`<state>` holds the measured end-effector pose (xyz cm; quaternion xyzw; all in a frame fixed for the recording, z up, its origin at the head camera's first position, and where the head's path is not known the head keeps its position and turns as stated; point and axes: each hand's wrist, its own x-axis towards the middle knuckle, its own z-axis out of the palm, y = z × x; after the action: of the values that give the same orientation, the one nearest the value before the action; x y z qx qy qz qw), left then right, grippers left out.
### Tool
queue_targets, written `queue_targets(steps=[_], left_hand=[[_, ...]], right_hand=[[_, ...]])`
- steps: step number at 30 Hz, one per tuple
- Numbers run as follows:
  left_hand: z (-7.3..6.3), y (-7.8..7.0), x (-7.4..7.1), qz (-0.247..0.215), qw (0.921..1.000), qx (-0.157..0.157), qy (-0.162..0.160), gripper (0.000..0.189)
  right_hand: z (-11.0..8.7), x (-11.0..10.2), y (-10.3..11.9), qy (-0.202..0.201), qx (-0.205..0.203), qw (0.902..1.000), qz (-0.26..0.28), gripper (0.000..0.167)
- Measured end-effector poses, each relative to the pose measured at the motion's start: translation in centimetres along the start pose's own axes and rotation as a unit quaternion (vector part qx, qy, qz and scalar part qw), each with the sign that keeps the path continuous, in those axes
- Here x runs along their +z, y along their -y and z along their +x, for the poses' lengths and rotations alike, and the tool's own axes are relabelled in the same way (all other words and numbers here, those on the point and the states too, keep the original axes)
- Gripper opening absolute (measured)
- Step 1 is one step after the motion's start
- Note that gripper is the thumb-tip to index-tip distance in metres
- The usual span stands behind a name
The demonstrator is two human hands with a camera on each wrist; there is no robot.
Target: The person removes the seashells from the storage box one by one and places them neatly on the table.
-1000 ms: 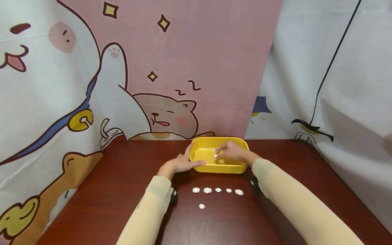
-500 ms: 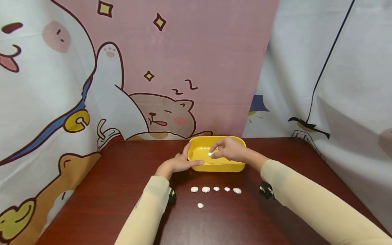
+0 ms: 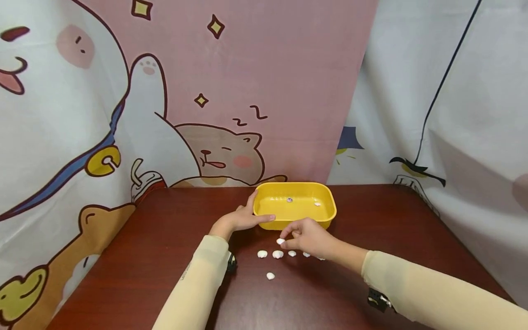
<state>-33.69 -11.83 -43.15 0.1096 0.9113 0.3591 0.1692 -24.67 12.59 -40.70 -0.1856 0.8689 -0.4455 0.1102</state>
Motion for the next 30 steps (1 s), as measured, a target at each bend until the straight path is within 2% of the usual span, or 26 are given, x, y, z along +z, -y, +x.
queue_targets(steps=[8,14,20,30], left_hand=[[-0.2,-0.1,-0.1,-0.006,0.9999,-0.010,0.011,0.123],[0.0,0.1,-0.1,-0.007,0.9999,-0.015,0.004,0.122],[-0.1,0.0,0.0,-0.008,0.9999,-0.008,0.009,0.124],[-0.1,0.1,-0.2,-0.013,0.9998,-0.012,0.009,0.124]], right_hand=[[-3.1,2.4,-1.8,0.008,-0.007,0.9999,0.010,0.010],[-4.6,3.3,-2.6,0.027,-0.014,0.9995,-0.012,0.010],[-5.2,3.7,-3.0,0.019,-0.026,0.9984,-0.046,0.010],[-4.8,3.2,-2.9,-0.004,-0.039,0.9983,-0.044,0.009]])
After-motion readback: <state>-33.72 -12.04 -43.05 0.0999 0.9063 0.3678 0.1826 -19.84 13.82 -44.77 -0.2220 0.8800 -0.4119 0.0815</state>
